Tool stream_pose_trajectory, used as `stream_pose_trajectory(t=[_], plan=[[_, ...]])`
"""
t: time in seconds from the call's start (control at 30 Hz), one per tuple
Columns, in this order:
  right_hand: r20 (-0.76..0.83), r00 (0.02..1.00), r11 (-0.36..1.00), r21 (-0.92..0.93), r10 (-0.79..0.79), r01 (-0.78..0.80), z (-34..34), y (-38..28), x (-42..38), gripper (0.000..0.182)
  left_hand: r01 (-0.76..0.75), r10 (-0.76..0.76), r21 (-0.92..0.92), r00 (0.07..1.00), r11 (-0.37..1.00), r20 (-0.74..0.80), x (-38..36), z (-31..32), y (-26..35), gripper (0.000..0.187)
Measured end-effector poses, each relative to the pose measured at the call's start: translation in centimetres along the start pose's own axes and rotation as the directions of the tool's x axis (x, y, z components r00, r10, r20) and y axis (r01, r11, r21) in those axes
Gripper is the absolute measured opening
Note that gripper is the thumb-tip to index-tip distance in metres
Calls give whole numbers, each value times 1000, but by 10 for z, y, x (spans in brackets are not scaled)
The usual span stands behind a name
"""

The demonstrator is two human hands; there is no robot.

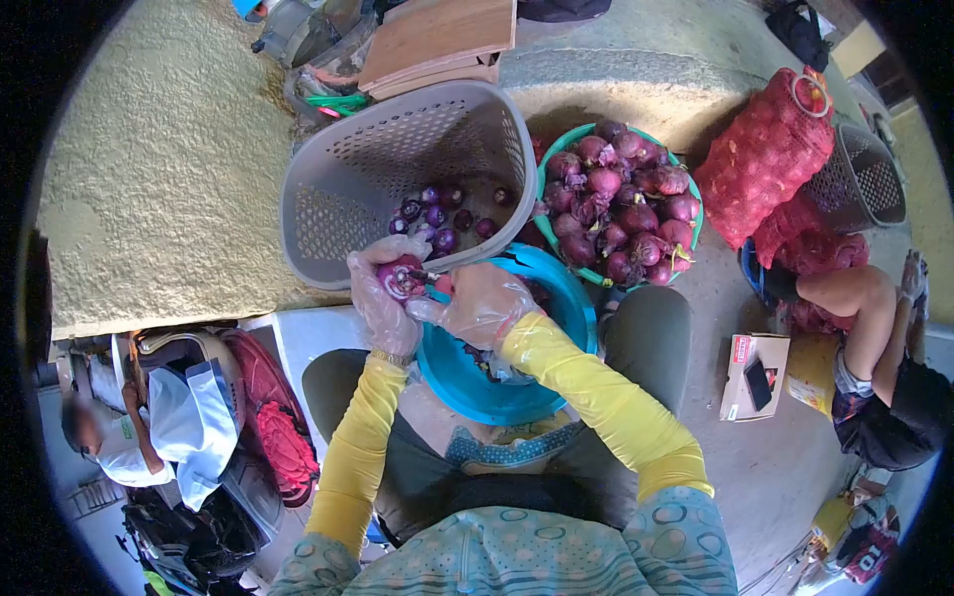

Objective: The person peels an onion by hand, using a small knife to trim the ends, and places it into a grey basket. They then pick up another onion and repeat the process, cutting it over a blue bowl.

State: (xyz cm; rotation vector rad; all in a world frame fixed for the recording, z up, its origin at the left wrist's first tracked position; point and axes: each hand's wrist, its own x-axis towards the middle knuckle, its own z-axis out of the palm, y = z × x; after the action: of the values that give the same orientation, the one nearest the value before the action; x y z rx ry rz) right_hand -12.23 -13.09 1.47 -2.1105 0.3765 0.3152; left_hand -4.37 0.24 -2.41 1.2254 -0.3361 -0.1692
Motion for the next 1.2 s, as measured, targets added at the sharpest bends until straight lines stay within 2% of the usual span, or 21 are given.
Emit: stream_pose_trajectory(t=[0.03,0.1,0.13,0.17,0.2,0.23,0.3,0.37,0.43,0.53,0.73,0.93,0.97,1.03,1.2], plan=[[-2,1000,1000,4,1,-1,-2,0,0,75,43,-43,-3,999,999,0,1,0,0,49],[-82,996,994,-110,-34,25,-5,0,1,71,89,-89,-1,996,996,7,4,0,2,49],[-84,996,994,-106,-33,24,-9,-1,0,71,251,-246,-86,967,964,65,6,1,5,50],[-98,993,982,-184,-60,41,-15,-2,-2,70,408,-389,-161,911,899,138,8,1,7,51],[-110,990,964,-261,-85,54,-19,-2,-3,70,455,-431,-129,885,881,178,10,-3,8,56],[-113,990,964,-260,-82,50,-14,3,-3,70,458,-433,-128,883,880,182,11,-8,8,56],[-274,912,933,-280,-305,228,-1,11,-3,71,595,-556,-291,804,749,212,13,-13,9,53],[-221,939,947,-244,-264,209,4,11,-2,71,587,-563,-303,809,751,170,10,-17,0,55],[-149,974,971,-197,-168,137,6,9,-1,71,475,-485,-144,873,868,-49,8,-15,-1,53],[-92,991,980,-185,-96,78,0,1,-4,71,443,-478,-245,872,862,-103,8,-13,-5,48],[-70,995,986,-157,-69,58,0,-3,-8,69,370,-428,-305,891,877,-149,1,3,6,46],[-27,1000,993,-115,-13,10,-2,-6,-9,65,278,-329,-336,938,900,-106,-1,2,-5,47],[-26,1000,993,-115,-11,8,-3,-5,-8,65,280,-332,-336,937,899,-107,-2,2,-6,47],[12,1000,999,-35,7,-6,-3,-6,-5,65,289,-319,-224,941,931,-111,-4,3,-4,48],[28,999,1000,-12,17,-17,0,-2,-5,69,311,-341,-229,935,922,-101,-3,-1,-4,51]])
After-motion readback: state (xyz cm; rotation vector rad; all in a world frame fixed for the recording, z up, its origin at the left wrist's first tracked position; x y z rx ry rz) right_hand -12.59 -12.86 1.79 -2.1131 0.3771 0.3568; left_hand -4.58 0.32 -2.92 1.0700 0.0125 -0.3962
